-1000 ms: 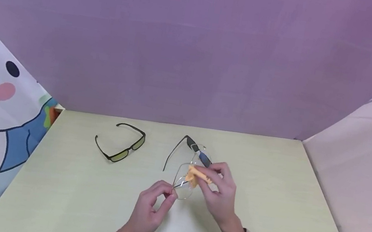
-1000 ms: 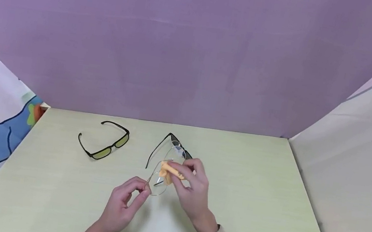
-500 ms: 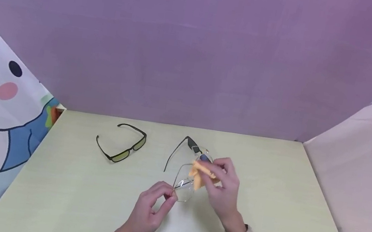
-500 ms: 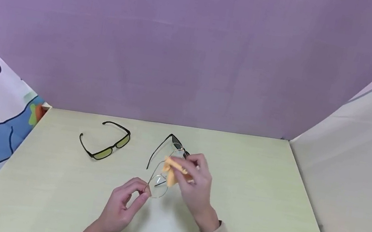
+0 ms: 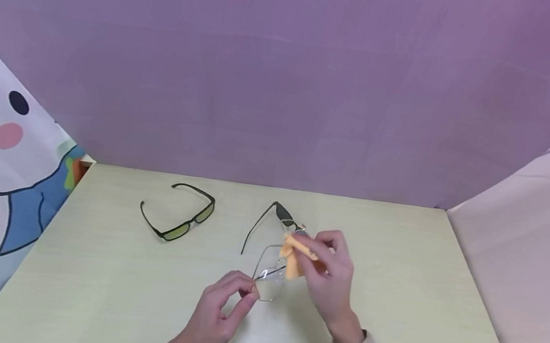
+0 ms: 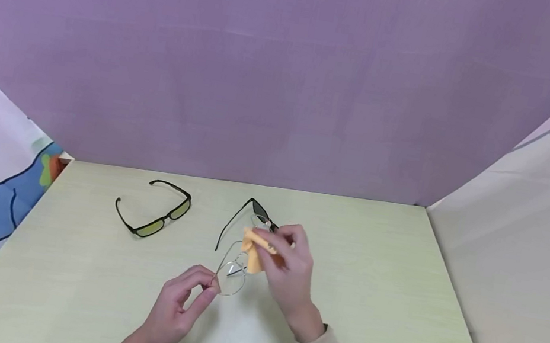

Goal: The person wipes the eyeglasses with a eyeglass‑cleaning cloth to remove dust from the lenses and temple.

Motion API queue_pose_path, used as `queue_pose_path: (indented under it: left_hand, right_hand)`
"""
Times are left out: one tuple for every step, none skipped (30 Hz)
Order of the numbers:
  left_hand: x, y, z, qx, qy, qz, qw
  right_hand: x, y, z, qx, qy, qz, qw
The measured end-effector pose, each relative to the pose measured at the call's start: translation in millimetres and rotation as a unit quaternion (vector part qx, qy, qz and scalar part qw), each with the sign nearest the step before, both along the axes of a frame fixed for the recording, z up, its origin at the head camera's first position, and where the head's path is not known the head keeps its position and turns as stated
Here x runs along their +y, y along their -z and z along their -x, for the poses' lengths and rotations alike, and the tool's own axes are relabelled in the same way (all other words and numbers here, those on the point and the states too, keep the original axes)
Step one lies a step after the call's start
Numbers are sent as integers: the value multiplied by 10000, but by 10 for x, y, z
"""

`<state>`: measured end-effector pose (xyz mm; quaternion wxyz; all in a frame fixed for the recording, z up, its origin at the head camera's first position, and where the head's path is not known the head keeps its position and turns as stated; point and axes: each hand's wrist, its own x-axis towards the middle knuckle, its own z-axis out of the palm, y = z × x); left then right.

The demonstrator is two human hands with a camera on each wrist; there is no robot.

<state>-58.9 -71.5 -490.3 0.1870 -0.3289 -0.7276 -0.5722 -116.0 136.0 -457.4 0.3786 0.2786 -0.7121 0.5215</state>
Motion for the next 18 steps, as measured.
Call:
queue_pose_path:
  left_hand:
    - [-3, 0, 0, -49, -17, 8, 10000]
    - [-5, 2, 1, -96, -27, 17, 9999]
    - [-6, 4, 3, -112, -25, 20, 9999]
    - [-7, 5, 6, -125, -28, 24, 9999]
    - [-8, 6, 9, -147, -26, 27, 9999]
    - [-8, 6, 10, -162, -28, 34, 9999]
    - [-8, 6, 10, -167, -24, 38, 9999]
    - [-8, 6, 10, -165, -18, 41, 9999]
    - [-7, 6, 9, -152, -8, 41, 9999]
    - [-6, 6, 6, -163, -5, 52, 9999]
    - [-6, 5, 1, -186, -5, 64, 9998]
    - [-6, 5, -2, -184, -5, 71, 9998]
    - [-5, 6, -4, -165, -1, 71, 9998]
    - [-4, 5, -5, -158, -6, 77, 9998]
    - [-3, 5, -4, -149, -10, 83, 9999]
    - [-3, 5, -2, -131, -20, 85, 9999]
    - [-3, 4, -1, -160, -43, 95, 9998]
    - [-3, 4, 2, -170, -60, 98, 9998]
  right_hand:
    - [-19, 21, -15, 69, -132, -89, 9998]
    - [-34, 39, -25, 119, -253, -149, 9995]
    - [-43, 51, -32, 159, -325, -182, 9992]
    - [-46, 55, -32, 158, -321, -195, 9992]
    - [-42, 50, -27, 113, -242, -176, 9995]
    - [-31, 38, -16, 55, -119, -135, 9998]
    - [-16, 23, 1, -30, 29, -59, 10000]
    - [1, 9, 18, -141, 169, 31, 9998]
    - [19, -9, 33, -246, 329, 95, 9991]
    - [33, -23, 44, -354, 450, 165, 9982]
    - [44, -28, 51, -434, 517, 240, 9974]
    - [51, -29, 53, -469, 557, 277, 9970]
    - [53, -24, 48, -500, 573, 293, 9967]
    - [50, -13, 37, -497, 544, 272, 9969]
    - [43, 2, 24, -431, 483, 203, 9977]
    - [33, 24, 9, -353, 342, 155, 9987]
    - [22, 47, -5, -292, 160, 104, 9994]
    - [14, 65, -18, -201, 5, 27, 9998]
